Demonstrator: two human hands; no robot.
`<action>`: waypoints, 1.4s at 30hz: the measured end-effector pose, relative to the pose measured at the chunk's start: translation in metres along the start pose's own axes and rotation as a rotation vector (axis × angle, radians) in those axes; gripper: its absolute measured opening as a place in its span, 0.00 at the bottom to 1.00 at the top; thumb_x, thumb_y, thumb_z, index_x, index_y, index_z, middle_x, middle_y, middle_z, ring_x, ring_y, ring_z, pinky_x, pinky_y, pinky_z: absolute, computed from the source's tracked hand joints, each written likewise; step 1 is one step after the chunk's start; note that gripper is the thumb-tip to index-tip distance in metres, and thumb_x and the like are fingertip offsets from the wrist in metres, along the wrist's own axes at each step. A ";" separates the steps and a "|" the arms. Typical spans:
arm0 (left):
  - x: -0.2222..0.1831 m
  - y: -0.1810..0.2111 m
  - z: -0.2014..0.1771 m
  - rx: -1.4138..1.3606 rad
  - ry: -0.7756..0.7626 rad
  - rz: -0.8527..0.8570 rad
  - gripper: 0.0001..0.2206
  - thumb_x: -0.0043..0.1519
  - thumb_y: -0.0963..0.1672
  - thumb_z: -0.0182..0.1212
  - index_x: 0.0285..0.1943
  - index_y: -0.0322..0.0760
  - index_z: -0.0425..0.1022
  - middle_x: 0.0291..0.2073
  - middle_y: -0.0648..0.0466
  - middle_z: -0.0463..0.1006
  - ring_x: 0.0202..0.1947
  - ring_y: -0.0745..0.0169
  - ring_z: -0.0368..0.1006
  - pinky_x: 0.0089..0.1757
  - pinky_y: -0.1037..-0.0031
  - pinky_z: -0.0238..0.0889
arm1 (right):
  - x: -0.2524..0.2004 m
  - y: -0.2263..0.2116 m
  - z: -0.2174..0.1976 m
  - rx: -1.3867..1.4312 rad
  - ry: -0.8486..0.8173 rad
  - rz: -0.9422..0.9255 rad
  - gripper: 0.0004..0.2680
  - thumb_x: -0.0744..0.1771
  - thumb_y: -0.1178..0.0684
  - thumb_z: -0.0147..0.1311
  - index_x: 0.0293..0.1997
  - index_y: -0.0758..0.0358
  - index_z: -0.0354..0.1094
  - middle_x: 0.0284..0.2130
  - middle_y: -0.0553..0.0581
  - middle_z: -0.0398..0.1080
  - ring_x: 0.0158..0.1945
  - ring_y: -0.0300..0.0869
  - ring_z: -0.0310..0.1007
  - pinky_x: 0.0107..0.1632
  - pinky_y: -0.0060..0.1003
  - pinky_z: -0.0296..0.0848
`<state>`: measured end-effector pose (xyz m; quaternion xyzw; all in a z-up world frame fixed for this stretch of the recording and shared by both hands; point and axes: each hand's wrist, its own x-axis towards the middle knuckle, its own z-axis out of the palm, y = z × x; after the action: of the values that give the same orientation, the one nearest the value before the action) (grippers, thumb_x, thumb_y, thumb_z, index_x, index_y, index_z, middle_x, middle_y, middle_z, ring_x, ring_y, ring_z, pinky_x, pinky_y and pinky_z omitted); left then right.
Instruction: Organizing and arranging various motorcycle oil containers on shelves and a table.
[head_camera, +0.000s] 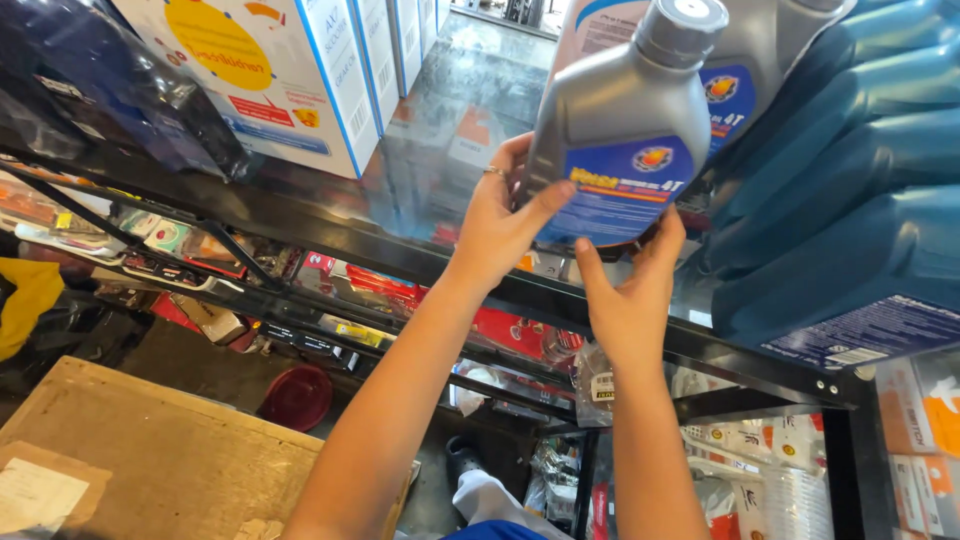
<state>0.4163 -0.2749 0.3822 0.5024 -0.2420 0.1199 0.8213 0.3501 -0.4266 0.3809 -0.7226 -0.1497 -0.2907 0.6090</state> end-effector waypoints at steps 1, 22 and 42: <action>-0.003 0.004 0.002 -0.001 -0.001 -0.002 0.32 0.63 0.46 0.71 0.72 0.29 0.59 0.54 0.48 0.77 0.56 0.63 0.73 0.55 0.72 0.70 | -0.003 -0.004 -0.001 -0.001 0.001 0.002 0.30 0.67 0.62 0.62 0.74 0.69 0.41 0.64 0.64 0.61 0.66 0.45 0.65 0.68 0.41 0.63; -0.008 0.014 0.019 1.068 -0.044 0.302 0.44 0.57 0.52 0.77 0.79 0.37 0.55 0.57 0.38 0.67 0.55 0.44 0.66 0.56 0.60 0.63 | -0.011 -0.001 0.002 -0.136 0.213 -0.090 0.31 0.71 0.67 0.51 0.79 0.71 0.27 0.76 0.70 0.42 0.77 0.51 0.51 0.77 0.44 0.53; -0.009 0.017 0.025 0.965 -0.036 0.152 0.37 0.47 0.49 0.82 0.63 0.31 0.69 0.49 0.44 0.78 0.49 0.51 0.79 0.47 0.66 0.73 | -0.009 0.006 -0.004 -0.241 0.228 -0.133 0.35 0.70 0.65 0.59 0.78 0.70 0.23 0.75 0.70 0.41 0.78 0.50 0.47 0.80 0.42 0.45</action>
<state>0.3940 -0.2890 0.4004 0.8087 -0.2091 0.2691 0.4795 0.3455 -0.4304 0.3704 -0.7413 -0.0911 -0.4263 0.5104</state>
